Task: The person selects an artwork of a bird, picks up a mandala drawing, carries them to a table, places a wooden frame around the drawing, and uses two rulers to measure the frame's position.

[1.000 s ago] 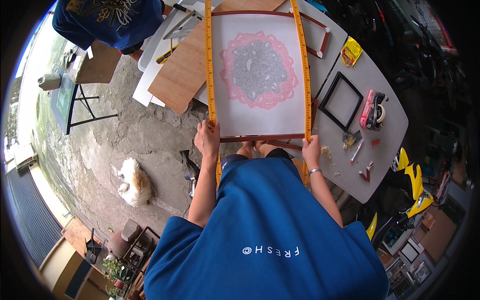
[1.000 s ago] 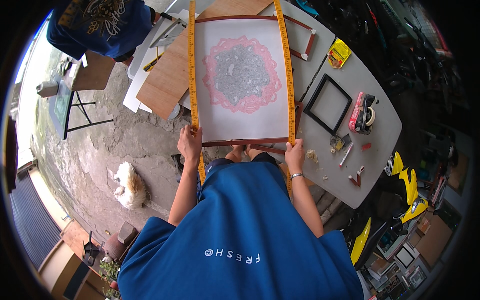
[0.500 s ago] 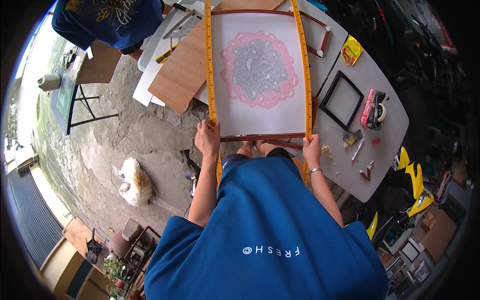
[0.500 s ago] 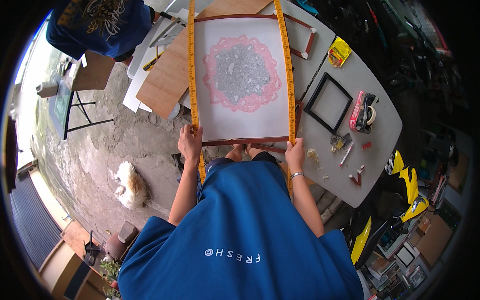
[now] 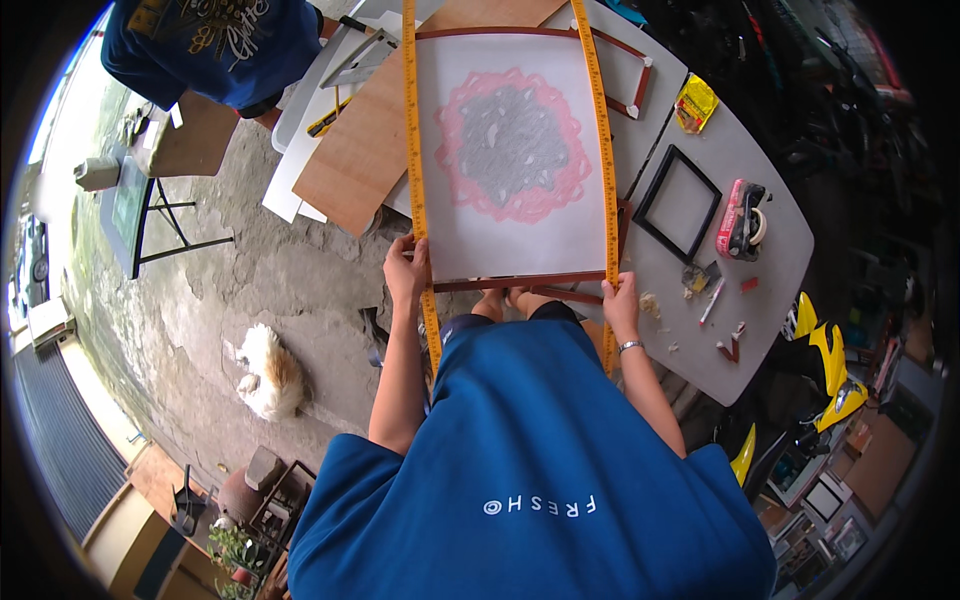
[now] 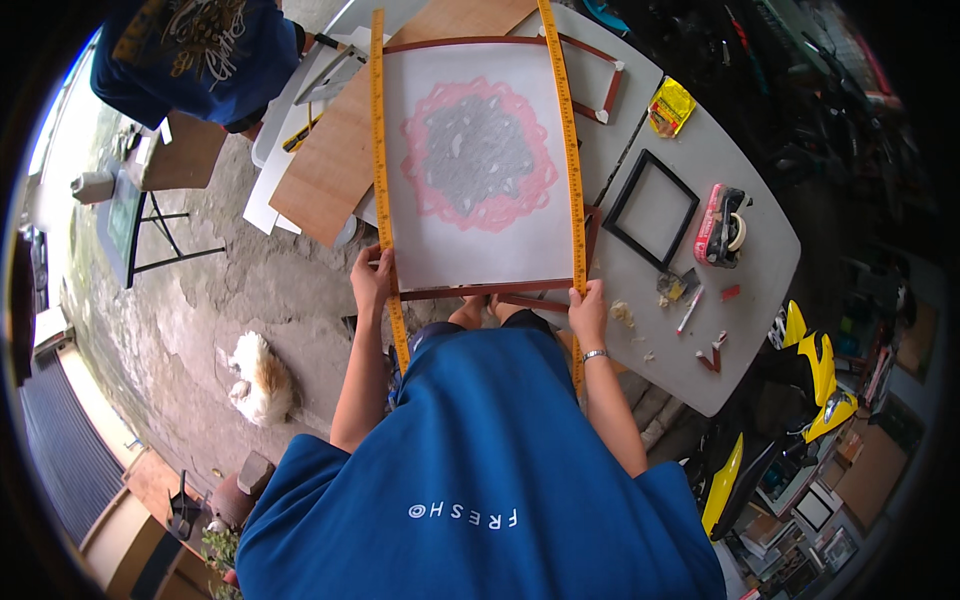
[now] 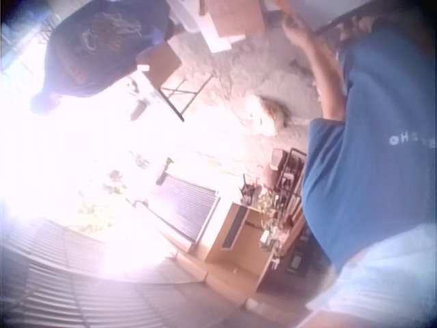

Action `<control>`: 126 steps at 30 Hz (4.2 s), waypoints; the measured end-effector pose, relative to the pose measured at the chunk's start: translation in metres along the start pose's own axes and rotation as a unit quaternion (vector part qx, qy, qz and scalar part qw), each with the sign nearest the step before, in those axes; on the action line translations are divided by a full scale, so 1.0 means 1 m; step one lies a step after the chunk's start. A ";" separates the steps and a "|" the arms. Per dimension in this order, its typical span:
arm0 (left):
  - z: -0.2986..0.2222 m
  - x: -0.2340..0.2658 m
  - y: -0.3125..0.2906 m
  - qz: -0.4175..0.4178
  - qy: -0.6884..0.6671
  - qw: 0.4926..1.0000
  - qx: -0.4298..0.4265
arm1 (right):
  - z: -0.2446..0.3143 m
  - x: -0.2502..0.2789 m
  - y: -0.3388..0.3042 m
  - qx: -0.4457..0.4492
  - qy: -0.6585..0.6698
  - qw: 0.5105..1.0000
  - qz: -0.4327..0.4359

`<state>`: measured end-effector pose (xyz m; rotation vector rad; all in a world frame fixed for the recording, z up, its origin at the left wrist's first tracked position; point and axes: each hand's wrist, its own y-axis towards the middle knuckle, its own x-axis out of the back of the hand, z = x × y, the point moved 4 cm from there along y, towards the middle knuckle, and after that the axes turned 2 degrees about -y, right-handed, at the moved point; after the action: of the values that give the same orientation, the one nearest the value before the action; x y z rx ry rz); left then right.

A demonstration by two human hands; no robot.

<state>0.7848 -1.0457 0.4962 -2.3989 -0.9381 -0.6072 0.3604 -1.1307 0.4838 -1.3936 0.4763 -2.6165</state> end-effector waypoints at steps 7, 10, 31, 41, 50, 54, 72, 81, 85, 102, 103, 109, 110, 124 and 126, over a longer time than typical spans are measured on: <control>0.021 -0.002 0.017 0.087 -0.068 0.994 0.017 | -0.013 0.008 -0.011 0.055 0.029 0.987 -0.148; 0.029 -0.003 0.019 0.099 -0.068 0.993 0.016 | -0.029 0.024 -0.008 0.001 0.030 0.984 -0.176; -0.015 0.026 0.018 0.194 -0.165 0.967 0.015 | 0.071 0.017 0.091 0.134 -0.056 0.984 -0.100; -0.100 0.043 -0.020 0.201 -0.228 0.953 0.006 | 0.048 0.000 0.116 0.045 -0.060 0.994 -0.082; -0.242 0.082 -0.111 0.178 -0.287 0.934 -0.118 | 0.094 0.088 0.113 0.109 0.158 0.970 -0.148; -0.319 0.092 -0.148 0.150 -0.232 0.936 -0.219 | 0.130 0.138 0.137 0.153 0.249 0.940 -0.177; -0.383 0.012 -0.198 -0.105 0.169 0.637 -0.745 | 0.213 0.384 -0.048 0.178 0.453 0.853 -0.189; -0.400 -0.007 -0.217 -0.114 0.277 0.520 -0.800 | 0.125 0.344 -0.039 0.102 0.677 0.724 -0.081; -0.430 0.004 -0.215 -0.165 0.294 0.450 -0.827 | 0.119 0.341 -0.044 0.169 0.749 0.635 -0.080; -0.484 -0.015 -0.229 0.250 -0.591 0.681 -0.353 | 0.146 0.379 -0.030 0.377 0.787 0.484 -0.068; -0.484 -0.015 -0.226 0.282 -0.641 0.637 -0.322 | 0.146 0.377 -0.031 0.369 0.787 0.490 -0.072; -0.468 -0.030 -0.206 0.322 -0.620 0.618 -0.359 | 0.129 0.359 -0.018 0.388 0.776 0.494 -0.055; -0.465 -0.032 -0.203 0.330 -0.622 0.612 -0.360 | 0.129 0.357 -0.018 0.386 0.774 0.499 -0.057; -0.457 -0.019 -0.196 0.323 -0.692 0.558 -0.325 | 0.129 0.382 -0.038 0.372 0.710 0.585 -0.127; -0.456 -0.016 -0.192 0.329 -0.690 0.559 -0.321 | 0.119 0.386 -0.039 0.380 0.700 0.588 -0.138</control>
<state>0.5358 -1.1964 0.8971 -3.3152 -0.0021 1.7924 0.2433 -1.2221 0.8610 1.0799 -0.8013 -2.8704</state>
